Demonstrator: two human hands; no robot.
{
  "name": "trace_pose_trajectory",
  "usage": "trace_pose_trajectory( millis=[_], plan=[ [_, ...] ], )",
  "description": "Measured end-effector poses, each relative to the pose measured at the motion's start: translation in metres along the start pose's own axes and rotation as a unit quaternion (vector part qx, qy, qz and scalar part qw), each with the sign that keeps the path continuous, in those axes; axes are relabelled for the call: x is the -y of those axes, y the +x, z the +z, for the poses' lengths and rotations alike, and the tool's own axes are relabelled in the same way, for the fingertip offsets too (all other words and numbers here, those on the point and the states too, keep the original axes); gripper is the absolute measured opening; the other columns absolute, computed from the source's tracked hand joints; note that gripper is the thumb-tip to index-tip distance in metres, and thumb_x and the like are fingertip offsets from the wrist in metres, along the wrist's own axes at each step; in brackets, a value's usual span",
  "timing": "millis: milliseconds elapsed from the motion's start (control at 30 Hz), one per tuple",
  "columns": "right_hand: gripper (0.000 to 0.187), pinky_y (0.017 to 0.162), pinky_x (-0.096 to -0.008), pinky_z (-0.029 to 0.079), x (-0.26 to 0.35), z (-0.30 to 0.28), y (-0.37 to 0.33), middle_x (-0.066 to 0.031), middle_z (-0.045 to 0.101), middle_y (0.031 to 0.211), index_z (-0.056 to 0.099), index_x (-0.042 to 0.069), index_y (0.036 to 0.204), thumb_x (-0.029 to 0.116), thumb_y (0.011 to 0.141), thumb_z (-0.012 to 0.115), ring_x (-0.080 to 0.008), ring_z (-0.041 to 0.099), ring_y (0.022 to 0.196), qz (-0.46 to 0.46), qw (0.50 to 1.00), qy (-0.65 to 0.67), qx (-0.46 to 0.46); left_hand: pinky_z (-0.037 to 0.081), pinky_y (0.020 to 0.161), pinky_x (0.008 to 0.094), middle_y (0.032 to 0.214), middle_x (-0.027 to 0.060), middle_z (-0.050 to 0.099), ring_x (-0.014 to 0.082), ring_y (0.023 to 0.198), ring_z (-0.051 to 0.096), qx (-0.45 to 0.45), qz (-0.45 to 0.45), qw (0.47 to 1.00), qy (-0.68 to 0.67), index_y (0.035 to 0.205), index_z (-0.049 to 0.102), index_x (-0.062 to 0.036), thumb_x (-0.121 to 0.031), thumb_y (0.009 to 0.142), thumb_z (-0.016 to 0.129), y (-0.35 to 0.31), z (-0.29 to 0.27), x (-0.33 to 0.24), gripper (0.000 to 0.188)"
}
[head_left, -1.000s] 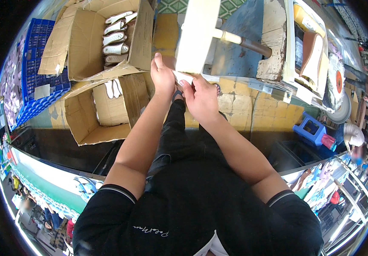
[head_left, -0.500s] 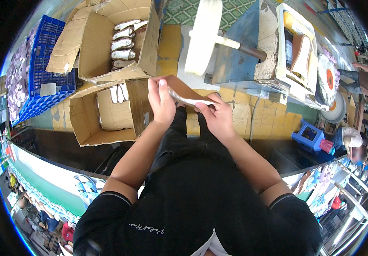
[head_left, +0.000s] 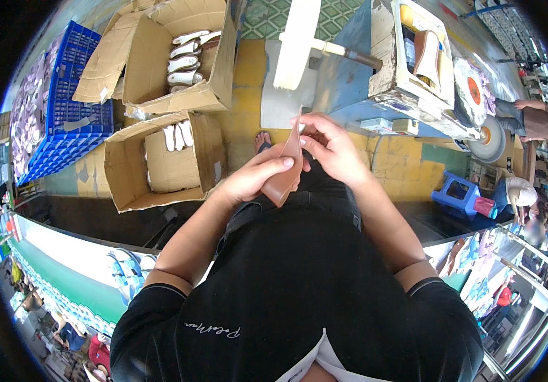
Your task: The person repeatedly picks up shoe insoles from a cardboard box, presses each one against a rotating buffing wheel, and then places the insoles on a nearby table. The process is repeated for multiple insoles throughout the clip.
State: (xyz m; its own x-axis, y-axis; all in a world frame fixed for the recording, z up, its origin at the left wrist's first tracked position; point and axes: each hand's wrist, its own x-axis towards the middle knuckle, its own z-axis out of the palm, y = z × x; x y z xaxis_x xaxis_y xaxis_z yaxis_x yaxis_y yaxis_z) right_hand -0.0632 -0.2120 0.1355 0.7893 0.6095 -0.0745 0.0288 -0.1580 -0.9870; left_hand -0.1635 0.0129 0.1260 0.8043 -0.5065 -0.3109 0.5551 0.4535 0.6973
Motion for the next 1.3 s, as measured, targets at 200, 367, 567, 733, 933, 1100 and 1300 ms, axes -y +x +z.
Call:
trace_pose_trajectory(
  millis=[200,367,567,733,933,1100,1300],
  plan=[
    [0.063,0.107,-0.0426,0.06,-0.014,0.021,-0.026,-0.0133,0.061,0.159,0.043,0.011,0.175,0.039,0.121,0.059,-0.0239,0.066,0.133,0.149,0.988,-0.014,-0.024,0.062,0.103,0.0382,0.152,0.012,0.064,0.0214,0.131,0.07,-0.162,0.063,0.985,0.018,0.171,0.042,-0.0031,-0.039,0.116,0.067,0.011,0.006,0.023,0.07],
    [0.077,0.095,-0.037,0.064,0.005,0.034,-0.053,-0.0158,0.066,0.146,0.041,0.003,0.17,0.045,0.114,0.074,-0.0211,0.072,0.121,0.228,0.959,0.114,0.127,0.068,0.093,0.0401,0.15,0.0171,0.063,0.0242,0.129,0.072,-0.23,-0.012,0.973,-0.009,0.176,0.032,-0.0078,-0.049,0.115,0.069,0.006,0.01,0.028,0.083],
    [0.053,0.082,-0.0369,0.069,0.004,0.032,-0.038,-0.0101,0.072,0.12,0.057,0.001,0.149,0.032,0.11,0.077,-0.0196,0.076,0.097,0.316,0.923,0.198,0.089,0.064,0.069,0.0325,0.125,0.0165,0.072,0.0181,0.102,0.073,-0.276,-0.071,0.954,0.097,0.167,0.048,-0.0061,-0.066,0.112,0.064,0.007,-0.011,0.019,0.082],
    [0.048,0.07,-0.0321,0.061,-0.006,0.003,-0.024,-0.0107,0.074,0.116,0.06,0.002,0.147,0.03,0.11,0.072,-0.014,0.068,0.083,0.358,0.887,0.286,0.054,0.054,0.11,0.0345,0.131,0.0034,0.074,0.014,0.119,0.066,-0.208,0.065,0.956,0.198,0.141,0.069,-0.0035,-0.032,0.112,0.078,0.018,-0.066,0.011,0.042],
    [0.053,0.079,-0.0345,0.067,-0.008,-0.005,0.005,-0.0096,0.072,0.115,0.063,-0.003,0.139,0.041,0.113,0.075,-0.0164,0.074,0.09,0.335,0.883,0.327,0.034,0.054,0.111,0.034,0.127,0.0037,0.076,0.0152,0.121,0.069,-0.187,0.086,0.978,-0.018,0.138,0.07,-0.0033,-0.009,0.108,0.08,0.051,-0.098,0.019,0.032],
    [0.054,0.093,-0.0391,0.071,-0.021,0.002,0.033,-0.0174,0.071,0.127,0.055,-0.01,0.147,0.032,0.116,0.071,-0.0251,0.08,0.104,0.261,0.928,0.266,-0.022,0.058,0.102,0.0308,0.125,0.0062,0.08,0.0129,0.112,0.073,-0.251,0.127,0.958,-0.05,0.142,0.069,0.0011,-0.007,0.109,0.077,0.093,-0.111,0.02,0.035],
    [0.05,0.092,-0.0384,0.07,-0.053,0.002,0.076,-0.0166,0.072,0.126,0.056,-0.008,0.143,0.031,0.116,0.072,-0.0238,0.079,0.102,0.259,0.91,0.323,-0.033,0.057,0.104,0.0304,0.129,0.0087,0.079,0.0133,0.115,0.072,-0.277,0.119,0.953,0.006,0.148,0.065,0.0044,-0.008,0.113,0.073,0.125,-0.143,0.004,0.038]
  ],
)
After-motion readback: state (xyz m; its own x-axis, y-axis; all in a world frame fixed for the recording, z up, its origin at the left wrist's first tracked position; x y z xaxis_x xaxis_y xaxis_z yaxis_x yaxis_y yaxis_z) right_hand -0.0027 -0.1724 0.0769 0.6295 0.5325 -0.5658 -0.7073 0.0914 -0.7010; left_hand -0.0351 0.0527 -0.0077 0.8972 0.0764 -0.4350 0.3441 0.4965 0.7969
